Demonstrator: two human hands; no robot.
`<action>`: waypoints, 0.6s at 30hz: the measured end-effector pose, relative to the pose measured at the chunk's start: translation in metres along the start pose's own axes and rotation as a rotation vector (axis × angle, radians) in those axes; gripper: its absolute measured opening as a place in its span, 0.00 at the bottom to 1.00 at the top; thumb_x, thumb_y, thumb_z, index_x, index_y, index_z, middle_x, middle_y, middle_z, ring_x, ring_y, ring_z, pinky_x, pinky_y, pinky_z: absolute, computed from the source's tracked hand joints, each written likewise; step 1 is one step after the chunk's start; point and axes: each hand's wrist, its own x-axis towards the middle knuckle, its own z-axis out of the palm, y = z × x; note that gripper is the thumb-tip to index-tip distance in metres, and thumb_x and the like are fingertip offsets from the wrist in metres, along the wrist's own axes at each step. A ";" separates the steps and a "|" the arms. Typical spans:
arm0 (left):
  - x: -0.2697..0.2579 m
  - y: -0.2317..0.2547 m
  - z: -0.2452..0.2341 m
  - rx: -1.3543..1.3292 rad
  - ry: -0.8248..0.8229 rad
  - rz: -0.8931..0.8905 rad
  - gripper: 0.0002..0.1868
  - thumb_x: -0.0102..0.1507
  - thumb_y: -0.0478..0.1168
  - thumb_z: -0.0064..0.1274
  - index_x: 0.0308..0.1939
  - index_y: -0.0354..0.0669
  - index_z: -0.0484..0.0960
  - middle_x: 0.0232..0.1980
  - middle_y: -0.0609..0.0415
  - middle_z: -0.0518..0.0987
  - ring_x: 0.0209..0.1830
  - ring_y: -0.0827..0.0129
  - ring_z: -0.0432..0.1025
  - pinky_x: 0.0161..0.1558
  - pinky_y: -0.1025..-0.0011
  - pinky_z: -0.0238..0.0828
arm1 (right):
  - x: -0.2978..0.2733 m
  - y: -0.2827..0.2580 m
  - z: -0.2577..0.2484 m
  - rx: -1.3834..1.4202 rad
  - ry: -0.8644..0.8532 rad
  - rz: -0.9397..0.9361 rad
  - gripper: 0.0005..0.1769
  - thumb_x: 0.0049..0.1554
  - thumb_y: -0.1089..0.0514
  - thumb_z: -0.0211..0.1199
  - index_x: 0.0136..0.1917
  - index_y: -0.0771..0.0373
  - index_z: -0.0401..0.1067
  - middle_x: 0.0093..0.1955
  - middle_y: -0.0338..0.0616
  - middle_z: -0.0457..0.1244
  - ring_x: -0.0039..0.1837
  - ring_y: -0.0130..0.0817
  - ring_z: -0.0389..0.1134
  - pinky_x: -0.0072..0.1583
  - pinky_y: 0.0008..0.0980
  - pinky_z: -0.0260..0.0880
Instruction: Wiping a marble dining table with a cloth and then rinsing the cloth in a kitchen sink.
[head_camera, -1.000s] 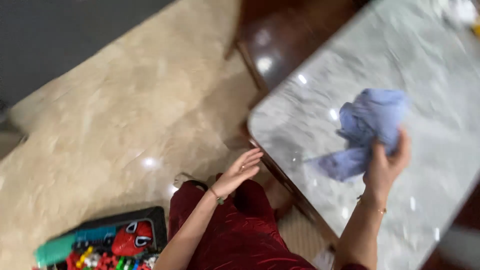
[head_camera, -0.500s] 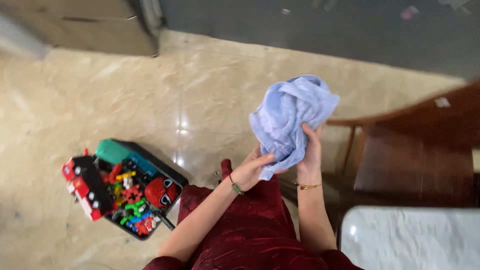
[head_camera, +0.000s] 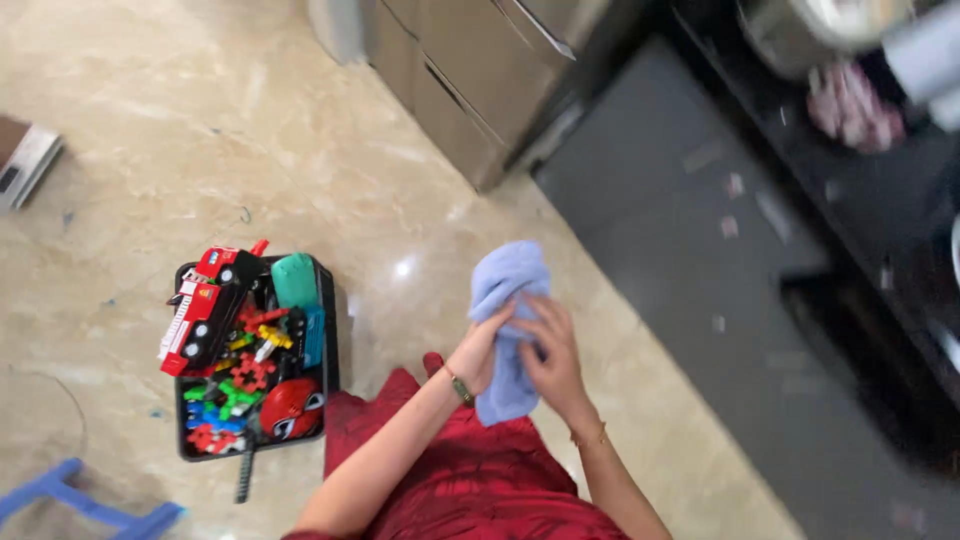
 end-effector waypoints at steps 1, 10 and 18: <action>0.009 0.019 0.004 -0.034 0.023 0.036 0.33 0.66 0.46 0.61 0.73 0.47 0.69 0.69 0.49 0.74 0.69 0.54 0.68 0.70 0.46 0.63 | 0.029 0.009 0.003 0.012 -0.045 -0.029 0.21 0.51 0.67 0.61 0.57 0.56 0.78 0.72 0.50 0.62 0.76 0.54 0.56 0.75 0.57 0.49; 0.023 0.191 -0.025 -0.382 0.531 0.483 0.35 0.62 0.43 0.63 0.73 0.53 0.70 0.72 0.57 0.71 0.71 0.61 0.65 0.73 0.55 0.60 | 0.224 0.031 0.133 0.505 -0.676 0.161 0.42 0.60 0.57 0.65 0.83 0.57 0.50 0.78 0.55 0.52 0.79 0.46 0.51 0.74 0.46 0.54; 0.077 0.389 -0.022 -0.286 0.573 0.490 0.45 0.62 0.54 0.64 0.76 0.40 0.63 0.76 0.46 0.66 0.77 0.54 0.58 0.77 0.52 0.50 | 0.431 -0.040 0.217 0.363 -0.783 0.274 0.57 0.53 0.54 0.74 0.84 0.56 0.42 0.77 0.76 0.45 0.81 0.68 0.43 0.78 0.62 0.43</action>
